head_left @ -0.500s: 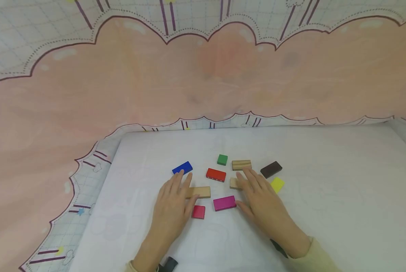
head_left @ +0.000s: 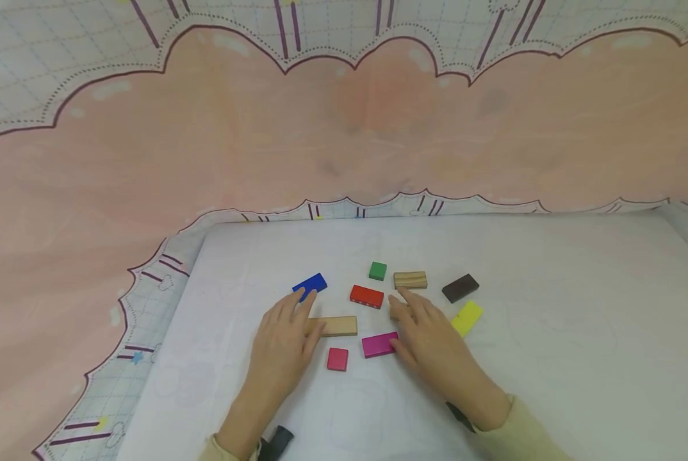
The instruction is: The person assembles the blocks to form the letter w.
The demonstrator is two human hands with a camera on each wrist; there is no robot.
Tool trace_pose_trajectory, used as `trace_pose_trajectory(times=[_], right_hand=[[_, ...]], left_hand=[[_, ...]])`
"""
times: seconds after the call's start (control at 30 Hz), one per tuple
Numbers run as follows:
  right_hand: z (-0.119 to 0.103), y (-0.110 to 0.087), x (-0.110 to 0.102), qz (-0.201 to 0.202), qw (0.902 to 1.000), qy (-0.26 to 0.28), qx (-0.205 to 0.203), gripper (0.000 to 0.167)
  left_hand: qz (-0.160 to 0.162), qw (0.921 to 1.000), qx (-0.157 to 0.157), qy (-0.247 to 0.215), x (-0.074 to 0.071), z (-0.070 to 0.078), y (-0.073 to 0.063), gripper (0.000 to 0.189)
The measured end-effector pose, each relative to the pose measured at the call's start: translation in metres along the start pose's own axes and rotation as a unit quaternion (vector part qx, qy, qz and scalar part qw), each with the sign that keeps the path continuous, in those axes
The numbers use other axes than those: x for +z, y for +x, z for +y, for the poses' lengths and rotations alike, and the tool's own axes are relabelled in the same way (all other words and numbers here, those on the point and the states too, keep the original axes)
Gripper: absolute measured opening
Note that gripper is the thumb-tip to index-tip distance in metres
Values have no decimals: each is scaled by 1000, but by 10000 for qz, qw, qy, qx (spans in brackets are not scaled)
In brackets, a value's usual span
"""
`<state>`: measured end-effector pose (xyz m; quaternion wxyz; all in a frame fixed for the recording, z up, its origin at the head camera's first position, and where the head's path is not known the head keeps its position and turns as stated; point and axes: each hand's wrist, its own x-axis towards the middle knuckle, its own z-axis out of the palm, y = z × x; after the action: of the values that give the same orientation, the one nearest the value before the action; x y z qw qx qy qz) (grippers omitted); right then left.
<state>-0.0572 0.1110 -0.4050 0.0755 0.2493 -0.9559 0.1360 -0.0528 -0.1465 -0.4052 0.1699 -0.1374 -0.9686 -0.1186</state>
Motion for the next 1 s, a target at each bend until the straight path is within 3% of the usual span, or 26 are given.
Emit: trace_pose_trajectory(times=[0.47,0.7,1.0], right_hand=[[-20,13,3,-468,9985,219,205,73],[-29,21,6,-792,9956,329,371,75],[-37,26,10,-897,9941,569,211,76]], left_hand=[[-246,9994,-222,-63,1,-12,9,49],[-218,9994,-250,-127,2,-20,16,44],[-409,9978,-467,-213,1,-27,24,43]])
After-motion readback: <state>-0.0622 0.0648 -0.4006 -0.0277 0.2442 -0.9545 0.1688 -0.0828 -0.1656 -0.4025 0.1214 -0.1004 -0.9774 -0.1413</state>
